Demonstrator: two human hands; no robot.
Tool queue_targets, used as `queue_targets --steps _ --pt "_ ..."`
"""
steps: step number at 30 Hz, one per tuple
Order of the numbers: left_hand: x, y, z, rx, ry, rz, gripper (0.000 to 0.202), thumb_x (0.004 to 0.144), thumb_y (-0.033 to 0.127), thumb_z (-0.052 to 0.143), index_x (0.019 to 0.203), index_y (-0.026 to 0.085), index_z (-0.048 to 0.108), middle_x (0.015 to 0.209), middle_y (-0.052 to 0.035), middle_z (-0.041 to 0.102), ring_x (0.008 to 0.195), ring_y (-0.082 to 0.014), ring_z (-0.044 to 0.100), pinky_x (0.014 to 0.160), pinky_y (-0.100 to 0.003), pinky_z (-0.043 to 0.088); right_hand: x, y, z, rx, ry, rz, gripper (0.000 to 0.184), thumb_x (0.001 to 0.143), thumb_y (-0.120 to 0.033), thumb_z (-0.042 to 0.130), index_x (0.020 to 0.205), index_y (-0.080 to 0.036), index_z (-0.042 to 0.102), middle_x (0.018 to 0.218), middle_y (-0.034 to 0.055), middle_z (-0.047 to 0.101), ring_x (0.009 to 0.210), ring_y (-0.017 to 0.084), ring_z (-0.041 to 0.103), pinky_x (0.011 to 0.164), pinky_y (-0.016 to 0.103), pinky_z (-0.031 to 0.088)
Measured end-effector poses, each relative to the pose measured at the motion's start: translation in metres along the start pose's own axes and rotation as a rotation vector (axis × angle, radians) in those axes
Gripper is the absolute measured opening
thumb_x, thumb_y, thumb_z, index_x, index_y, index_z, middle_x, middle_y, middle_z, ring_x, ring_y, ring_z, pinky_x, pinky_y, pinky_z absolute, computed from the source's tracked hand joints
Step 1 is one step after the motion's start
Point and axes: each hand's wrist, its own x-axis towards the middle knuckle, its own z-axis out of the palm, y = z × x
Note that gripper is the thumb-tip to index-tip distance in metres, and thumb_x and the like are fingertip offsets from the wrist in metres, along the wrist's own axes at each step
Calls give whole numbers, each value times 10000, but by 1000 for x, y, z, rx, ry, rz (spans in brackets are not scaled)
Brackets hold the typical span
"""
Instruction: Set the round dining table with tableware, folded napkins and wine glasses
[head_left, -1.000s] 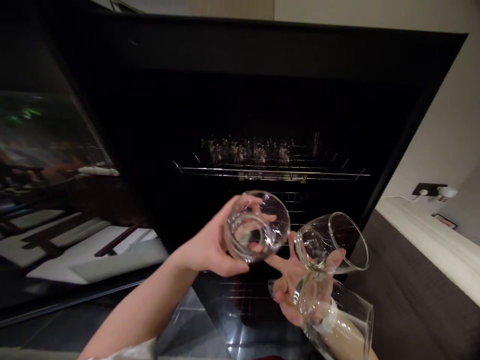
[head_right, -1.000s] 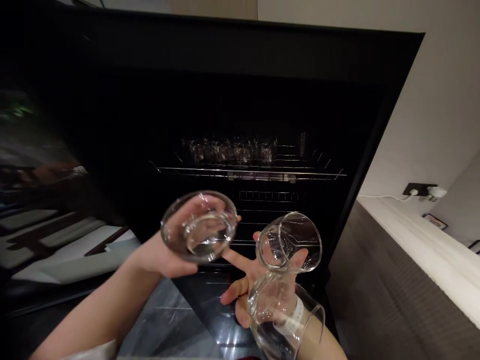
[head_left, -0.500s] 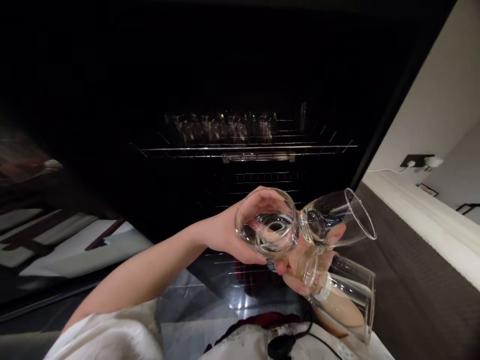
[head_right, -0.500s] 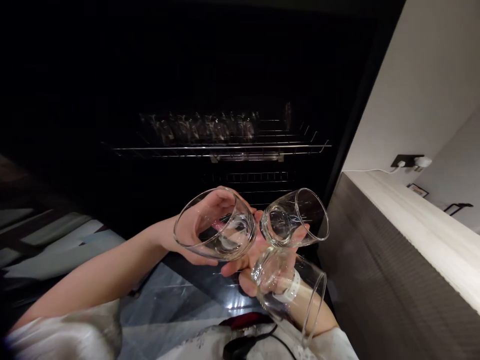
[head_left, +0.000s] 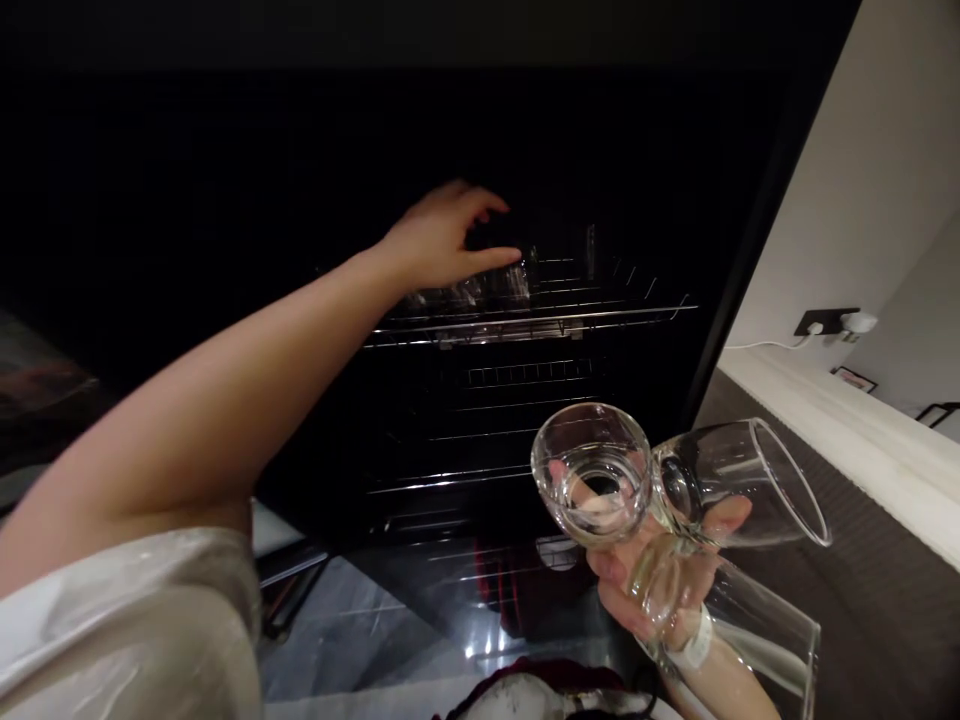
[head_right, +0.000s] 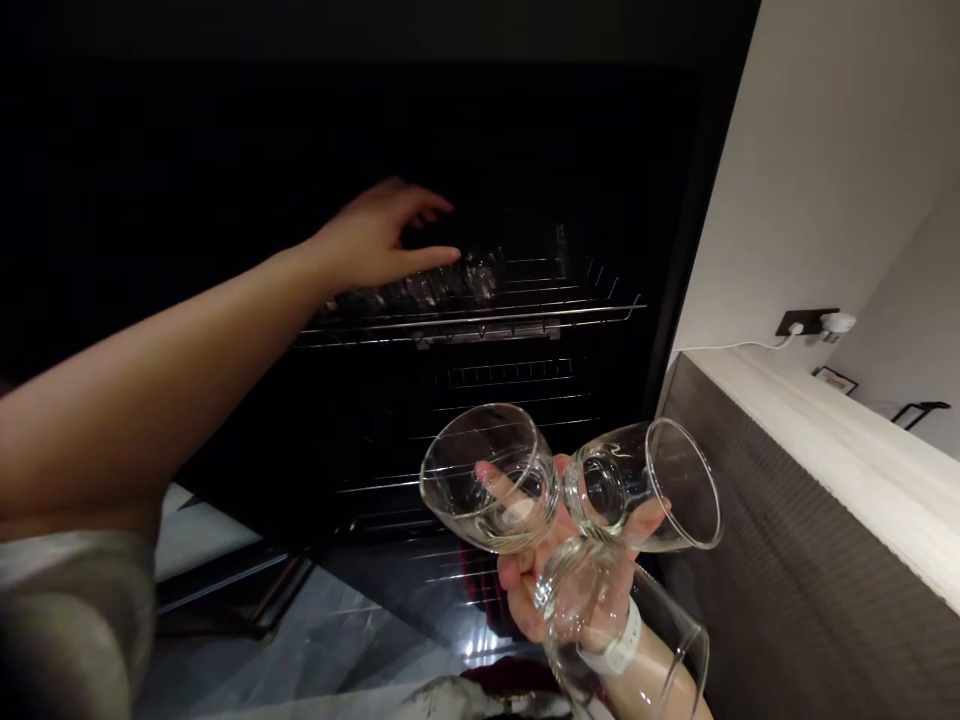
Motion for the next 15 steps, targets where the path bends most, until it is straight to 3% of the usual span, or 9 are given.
queue_targets --steps 3,6,9,12,15 --pt "33 -31 14 198 -190 -59 833 799 679 639 1486 220 529 1438 -122 561 1354 -368 483 1117 -459 385 -4 -3 -2 -6 124 -16 656 527 -924 724 1003 -476 787 1297 74 700 489 106 528 256 146 288" --pt "43 -45 24 223 -354 -110 819 860 719 508 1524 242 482 1459 -121 554 1326 -349 528 1085 -434 414 -7 -7 -2 -23 301 -35 755 391 -909 786 981 -438 786 1205 83 733 440 108 505 228 156 249" --pt "44 -44 26 221 -449 -159 812 889 738 454 1545 259 454 1442 -117 580 1298 -328 559 1076 -424 423 -9 -11 -2 -12 430 -40 807 280 -870 834 958 -437 783 1071 71 760 431 134 532 210 158 223" --pt "44 -37 25 241 -476 -183 860 895 771 455 1567 236 428 1458 -130 570 1328 -334 535 1112 -454 392 -9 -15 0 6 465 -69 814 250 -864 835 942 -438 786 941 61 760 405 147 513 189 181 222" --pt "44 -32 25 226 -478 -201 984 869 861 417 1585 186 391 1466 -157 563 1322 -326 520 1137 -518 363 -7 -17 2 -3 482 -66 846 234 -871 824 956 -431 789 1038 91 754 397 128 488 204 210 267"
